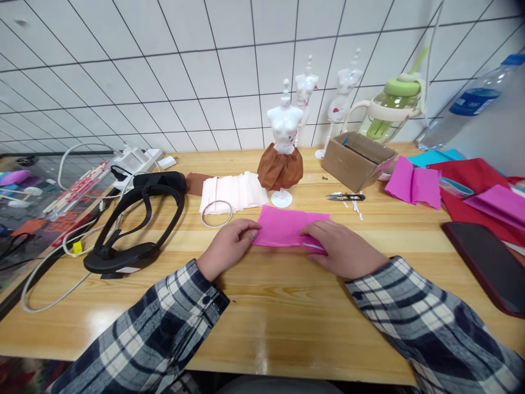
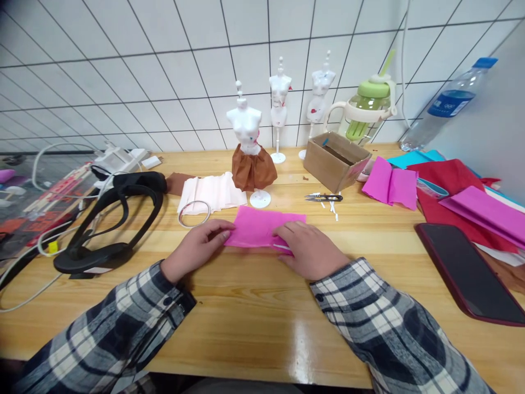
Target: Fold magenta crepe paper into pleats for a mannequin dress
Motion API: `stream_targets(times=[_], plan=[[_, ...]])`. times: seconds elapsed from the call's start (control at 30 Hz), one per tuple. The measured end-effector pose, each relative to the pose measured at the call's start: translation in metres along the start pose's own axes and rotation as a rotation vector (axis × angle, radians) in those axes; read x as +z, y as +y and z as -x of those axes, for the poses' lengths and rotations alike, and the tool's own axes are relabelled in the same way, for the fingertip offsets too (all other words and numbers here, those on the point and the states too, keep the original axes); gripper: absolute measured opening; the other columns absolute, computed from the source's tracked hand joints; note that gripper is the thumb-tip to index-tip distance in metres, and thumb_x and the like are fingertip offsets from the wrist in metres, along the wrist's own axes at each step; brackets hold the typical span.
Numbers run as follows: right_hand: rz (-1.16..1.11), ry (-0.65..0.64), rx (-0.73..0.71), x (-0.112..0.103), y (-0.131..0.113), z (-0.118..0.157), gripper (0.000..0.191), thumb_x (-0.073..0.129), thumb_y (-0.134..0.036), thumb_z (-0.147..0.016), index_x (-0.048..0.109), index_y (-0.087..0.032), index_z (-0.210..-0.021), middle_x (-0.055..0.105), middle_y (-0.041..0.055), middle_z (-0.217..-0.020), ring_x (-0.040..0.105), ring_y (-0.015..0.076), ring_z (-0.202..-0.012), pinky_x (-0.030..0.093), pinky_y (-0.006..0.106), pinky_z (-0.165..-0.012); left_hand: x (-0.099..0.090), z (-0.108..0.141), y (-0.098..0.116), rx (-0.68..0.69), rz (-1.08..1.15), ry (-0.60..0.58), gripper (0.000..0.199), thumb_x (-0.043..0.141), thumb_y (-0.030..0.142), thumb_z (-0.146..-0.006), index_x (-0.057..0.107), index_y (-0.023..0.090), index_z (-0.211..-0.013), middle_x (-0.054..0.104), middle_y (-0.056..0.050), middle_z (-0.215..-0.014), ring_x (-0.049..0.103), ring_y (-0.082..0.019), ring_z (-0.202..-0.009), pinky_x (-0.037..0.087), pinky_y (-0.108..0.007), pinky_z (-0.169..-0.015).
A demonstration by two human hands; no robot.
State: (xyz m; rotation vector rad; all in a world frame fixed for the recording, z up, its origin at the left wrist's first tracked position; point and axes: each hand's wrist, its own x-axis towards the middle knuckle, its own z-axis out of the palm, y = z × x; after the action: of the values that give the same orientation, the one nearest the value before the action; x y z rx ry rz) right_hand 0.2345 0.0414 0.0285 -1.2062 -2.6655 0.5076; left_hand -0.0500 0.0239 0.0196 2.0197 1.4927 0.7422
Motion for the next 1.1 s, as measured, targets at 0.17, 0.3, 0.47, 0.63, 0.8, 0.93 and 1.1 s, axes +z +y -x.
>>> stream_targets(times=[0.17,0.3,0.47,0.63,0.8,0.93,1.1], plan=[[-0.005,-0.008,0.007,-0.004,0.0,0.001,0.042,0.059,-0.015,-0.075,0.056,-0.021,-0.117,0.062,0.0084,-0.115,0.057,0.0254,-0.107,0.043,0.038,-0.092,-0.004,0.002,0.008,0.232,-0.129,-0.045,0.025,0.055,0.031,-0.091,0.067,0.022,-0.11,0.065,-0.008,-0.112,0.058,-0.022,-0.106,0.043,-0.038,-0.097],[0.01,-0.004,0.004,-0.006,-0.003,0.001,0.036,0.06,-0.014,-0.075,0.059,-0.021,-0.11,0.062,0.0077,-0.111,0.057,0.0242,-0.103,0.044,0.037,-0.09,-0.001,0.003,0.017,0.304,-0.243,-0.213,0.045,0.071,0.044,-0.079,0.062,0.025,-0.119,0.062,-0.008,-0.118,0.054,-0.026,-0.11,0.039,-0.042,-0.099],[0.042,-0.072,0.034,-0.007,0.002,0.002,0.023,0.059,-0.016,-0.081,0.064,-0.022,-0.103,0.067,0.0064,-0.101,0.06,0.0238,-0.097,0.044,0.036,-0.084,0.007,0.002,0.02,0.274,-0.296,-0.228,0.032,0.065,0.041,-0.084,0.065,0.024,-0.112,0.064,-0.008,-0.111,0.057,-0.026,-0.103,0.041,-0.04,-0.093],[0.026,-0.078,0.074,-0.005,0.004,0.005,0.024,0.06,-0.02,-0.081,0.063,-0.023,-0.105,0.067,0.0056,-0.102,0.06,0.0242,-0.097,0.045,0.036,-0.082,0.01,0.0,0.018,0.264,-0.288,-0.186,0.024,0.059,0.027,-0.087,0.067,0.023,-0.109,0.067,-0.007,-0.104,0.059,-0.024,-0.1,0.041,-0.04,-0.092],[0.012,0.041,0.068,-0.003,-0.006,0.002,0.036,0.068,-0.029,-0.078,0.062,-0.022,-0.112,0.064,0.0083,-0.109,0.058,0.0257,-0.102,0.044,0.037,-0.087,0.012,-0.002,0.019,0.267,-0.276,-0.177,0.018,0.057,0.022,-0.085,0.07,0.023,-0.098,0.069,-0.006,-0.1,0.061,-0.023,-0.095,0.038,-0.042,-0.094],[-0.058,-0.025,0.095,-0.001,-0.006,-0.002,0.018,0.062,-0.027,-0.082,0.067,-0.024,-0.099,0.067,0.0034,-0.092,0.061,0.0203,-0.085,0.044,0.031,-0.072,0.012,-0.002,0.018,0.25,-0.264,-0.164,0.018,0.055,0.022,-0.087,0.07,0.021,-0.096,0.07,-0.006,-0.096,0.062,-0.023,-0.094,0.041,-0.04,-0.09],[-0.124,-0.05,0.095,-0.001,-0.002,-0.003,0.017,0.057,-0.031,-0.086,0.068,-0.022,-0.096,0.066,0.0032,-0.086,0.059,0.0176,-0.078,0.042,0.028,-0.067,0.008,0.0,0.014,0.187,-0.209,-0.134,0.018,0.052,0.021,-0.089,0.068,0.02,-0.096,0.071,-0.005,-0.094,0.064,-0.019,-0.088,0.047,-0.031,-0.079]])
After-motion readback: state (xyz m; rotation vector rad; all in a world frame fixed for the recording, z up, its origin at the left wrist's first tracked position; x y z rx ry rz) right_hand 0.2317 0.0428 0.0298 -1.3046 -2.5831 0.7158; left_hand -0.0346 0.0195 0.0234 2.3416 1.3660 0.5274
